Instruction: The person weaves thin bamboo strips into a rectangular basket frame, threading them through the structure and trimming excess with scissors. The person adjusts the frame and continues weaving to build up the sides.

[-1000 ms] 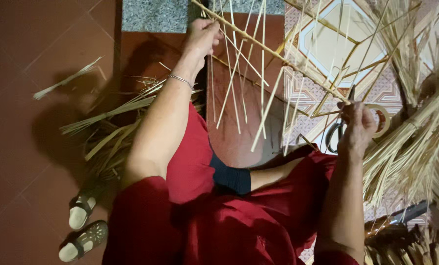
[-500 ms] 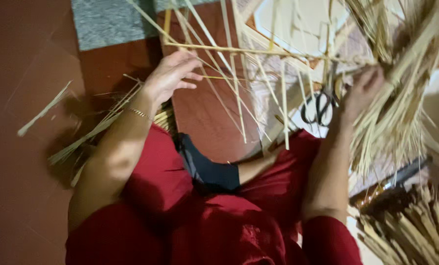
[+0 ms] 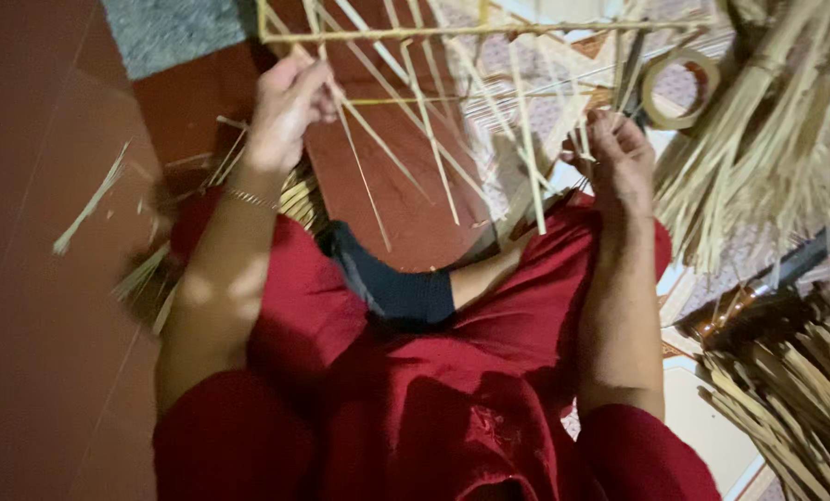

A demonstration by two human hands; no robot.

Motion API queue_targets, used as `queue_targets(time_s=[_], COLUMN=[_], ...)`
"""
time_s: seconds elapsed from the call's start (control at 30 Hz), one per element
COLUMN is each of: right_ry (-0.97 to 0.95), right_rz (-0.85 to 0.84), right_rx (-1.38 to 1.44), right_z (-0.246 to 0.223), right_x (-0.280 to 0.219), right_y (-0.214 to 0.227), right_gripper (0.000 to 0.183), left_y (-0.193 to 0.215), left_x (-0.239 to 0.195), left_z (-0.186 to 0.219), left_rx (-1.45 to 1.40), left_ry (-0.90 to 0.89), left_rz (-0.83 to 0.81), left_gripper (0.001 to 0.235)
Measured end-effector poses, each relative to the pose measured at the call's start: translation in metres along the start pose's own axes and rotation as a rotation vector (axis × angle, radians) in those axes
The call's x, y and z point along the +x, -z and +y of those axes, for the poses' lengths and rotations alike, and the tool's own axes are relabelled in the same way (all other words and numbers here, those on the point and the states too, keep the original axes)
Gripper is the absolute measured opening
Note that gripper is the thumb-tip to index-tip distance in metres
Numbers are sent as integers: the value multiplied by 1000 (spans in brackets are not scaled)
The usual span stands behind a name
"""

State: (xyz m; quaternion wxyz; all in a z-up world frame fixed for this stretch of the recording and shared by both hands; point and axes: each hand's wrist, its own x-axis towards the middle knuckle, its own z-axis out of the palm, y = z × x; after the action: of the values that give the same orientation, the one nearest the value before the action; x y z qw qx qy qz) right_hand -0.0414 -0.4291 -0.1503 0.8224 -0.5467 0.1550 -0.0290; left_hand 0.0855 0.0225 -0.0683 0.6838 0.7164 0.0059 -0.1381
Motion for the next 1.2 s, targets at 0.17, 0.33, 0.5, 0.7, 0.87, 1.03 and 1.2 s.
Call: queue_targets(time_s=[0.17, 0.33, 0.5, 0.7, 0.87, 1.03, 1.2], right_ry=[-30, 23, 19, -71, -97, -91, -116], right_rz=[33, -23, -31, -9, 5, -12, 24], right_rx=[-23, -131, -189, -290, -313, -286, -297], right_z=[9, 21, 21, 3, -5, -2, -2], right_x=[21, 34, 38, 27, 24, 26, 28], right_y=[0, 6, 3, -15, -22, -20, -20], right_gripper=[23, 30, 30, 32, 32, 32, 32], left_y=[-11, -12, -11, -20, -27, -22, -21], left_x=[-5, -9, -12, -26, -22, -16, -9], left_z=[-9, -24, -29, -24, -31, -46, -68], left_rx=[-57, 71, 18, -176, -118, 39, 57], left_ry=[-13, -3, -10, 99, -13, -26, -65], left_rz=[32, 106, 110, 49, 16, 111, 141], left_gripper=[16, 18, 19, 22, 15, 12, 12])
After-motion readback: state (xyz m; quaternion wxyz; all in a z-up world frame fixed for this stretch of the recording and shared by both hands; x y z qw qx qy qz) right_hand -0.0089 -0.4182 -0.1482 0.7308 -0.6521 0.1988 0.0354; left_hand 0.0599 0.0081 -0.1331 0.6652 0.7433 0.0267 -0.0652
